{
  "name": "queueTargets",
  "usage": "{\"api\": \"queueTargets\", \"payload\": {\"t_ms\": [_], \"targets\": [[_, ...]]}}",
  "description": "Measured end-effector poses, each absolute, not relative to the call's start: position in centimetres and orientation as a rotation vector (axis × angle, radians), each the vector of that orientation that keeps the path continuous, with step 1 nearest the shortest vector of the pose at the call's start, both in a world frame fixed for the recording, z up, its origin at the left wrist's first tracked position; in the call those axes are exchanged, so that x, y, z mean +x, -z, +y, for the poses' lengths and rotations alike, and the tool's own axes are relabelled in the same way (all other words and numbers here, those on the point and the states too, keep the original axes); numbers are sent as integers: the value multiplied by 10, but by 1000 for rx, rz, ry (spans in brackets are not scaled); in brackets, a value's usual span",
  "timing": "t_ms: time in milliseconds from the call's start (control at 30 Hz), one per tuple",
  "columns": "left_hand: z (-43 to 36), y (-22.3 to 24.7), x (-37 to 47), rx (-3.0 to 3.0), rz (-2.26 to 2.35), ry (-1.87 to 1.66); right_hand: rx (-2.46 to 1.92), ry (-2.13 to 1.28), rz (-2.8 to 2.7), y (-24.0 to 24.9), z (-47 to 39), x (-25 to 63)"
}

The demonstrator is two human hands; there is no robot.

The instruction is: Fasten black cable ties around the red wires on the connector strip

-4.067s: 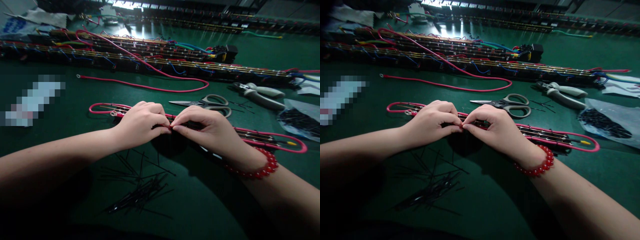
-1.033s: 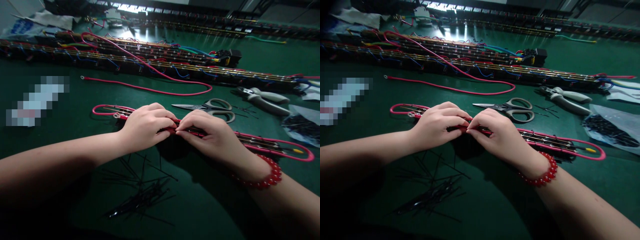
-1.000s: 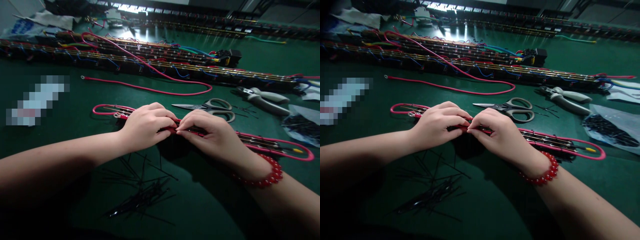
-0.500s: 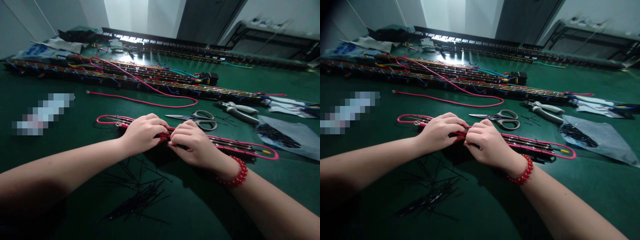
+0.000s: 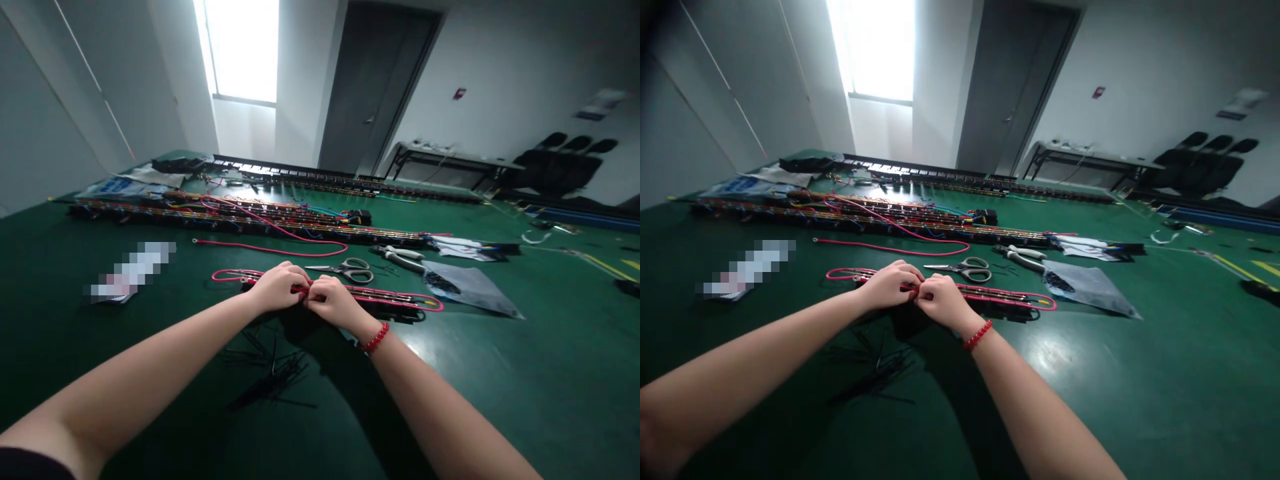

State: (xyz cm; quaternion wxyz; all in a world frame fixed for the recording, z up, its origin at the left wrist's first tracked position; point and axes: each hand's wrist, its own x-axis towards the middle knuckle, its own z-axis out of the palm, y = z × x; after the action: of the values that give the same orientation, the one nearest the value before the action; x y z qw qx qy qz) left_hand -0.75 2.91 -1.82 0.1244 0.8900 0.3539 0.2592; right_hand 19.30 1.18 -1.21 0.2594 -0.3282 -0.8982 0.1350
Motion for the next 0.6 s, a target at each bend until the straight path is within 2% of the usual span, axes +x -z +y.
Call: {"api": "queueTargets", "payload": {"t_ms": [600], "targets": [[26,34,-10,2638,1080,-801,-789,-459,-2365,16,9,196]]}}
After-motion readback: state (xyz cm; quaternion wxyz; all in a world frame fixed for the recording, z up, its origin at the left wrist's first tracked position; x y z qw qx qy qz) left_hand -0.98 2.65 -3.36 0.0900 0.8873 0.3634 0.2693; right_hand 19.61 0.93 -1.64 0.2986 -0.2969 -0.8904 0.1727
